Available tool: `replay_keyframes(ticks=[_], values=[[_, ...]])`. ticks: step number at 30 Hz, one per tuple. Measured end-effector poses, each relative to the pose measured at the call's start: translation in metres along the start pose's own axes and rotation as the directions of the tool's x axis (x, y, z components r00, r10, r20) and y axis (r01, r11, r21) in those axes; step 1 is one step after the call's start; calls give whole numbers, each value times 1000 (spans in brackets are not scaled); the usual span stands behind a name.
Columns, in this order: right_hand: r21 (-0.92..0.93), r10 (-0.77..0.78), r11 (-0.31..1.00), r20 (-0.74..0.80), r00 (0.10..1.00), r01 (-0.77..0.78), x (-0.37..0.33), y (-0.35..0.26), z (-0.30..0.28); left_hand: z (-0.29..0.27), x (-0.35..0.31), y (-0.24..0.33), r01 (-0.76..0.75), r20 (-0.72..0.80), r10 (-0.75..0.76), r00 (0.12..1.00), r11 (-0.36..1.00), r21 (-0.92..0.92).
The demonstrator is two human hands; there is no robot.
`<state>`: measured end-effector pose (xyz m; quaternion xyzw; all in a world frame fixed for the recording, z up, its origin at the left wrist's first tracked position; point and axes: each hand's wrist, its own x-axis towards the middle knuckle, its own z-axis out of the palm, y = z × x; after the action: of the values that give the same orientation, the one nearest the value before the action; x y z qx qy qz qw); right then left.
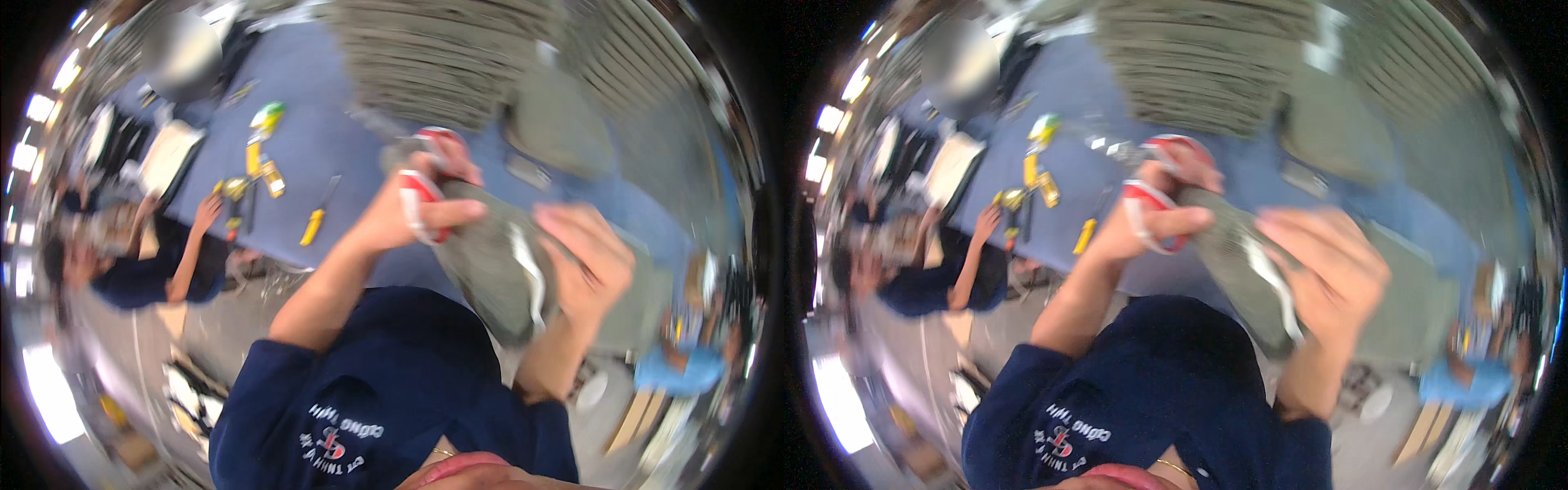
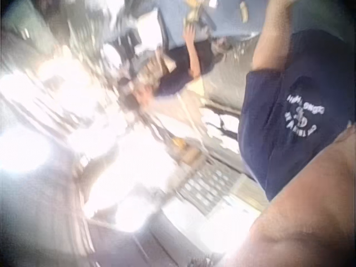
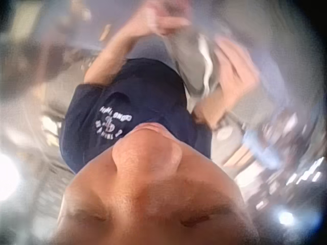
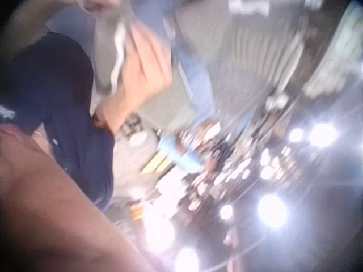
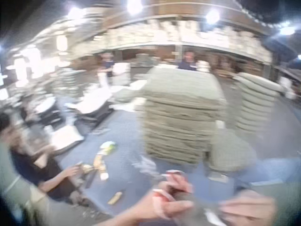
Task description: The person trims the edges of a green fabric cushion using red-handled scissors. They repeatedly cut along the perimeter, flip the cushion, and remove excess fabric pieces.
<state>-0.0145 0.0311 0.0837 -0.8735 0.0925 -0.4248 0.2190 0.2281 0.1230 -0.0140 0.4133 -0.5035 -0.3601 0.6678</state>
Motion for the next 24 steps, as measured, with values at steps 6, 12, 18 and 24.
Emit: replay_keyframes(ticks=[6,12,18,24], values=[[14,631,775,56,774,-632,-139,54,-57,-28,-25,33,135,-58,-150,987,970,-200],[294,968,147,152,199,-944,-369,114,-39,-60,-64,22,72,-315,-147,938,968,-240],[620,989,-95,149,-2,-779,-392,110,29,-74,-74,13,55,-411,-173,895,957,-284],[639,996,9,58,60,-769,-343,111,32,-61,-61,23,107,-373,-134,918,990,-93]])
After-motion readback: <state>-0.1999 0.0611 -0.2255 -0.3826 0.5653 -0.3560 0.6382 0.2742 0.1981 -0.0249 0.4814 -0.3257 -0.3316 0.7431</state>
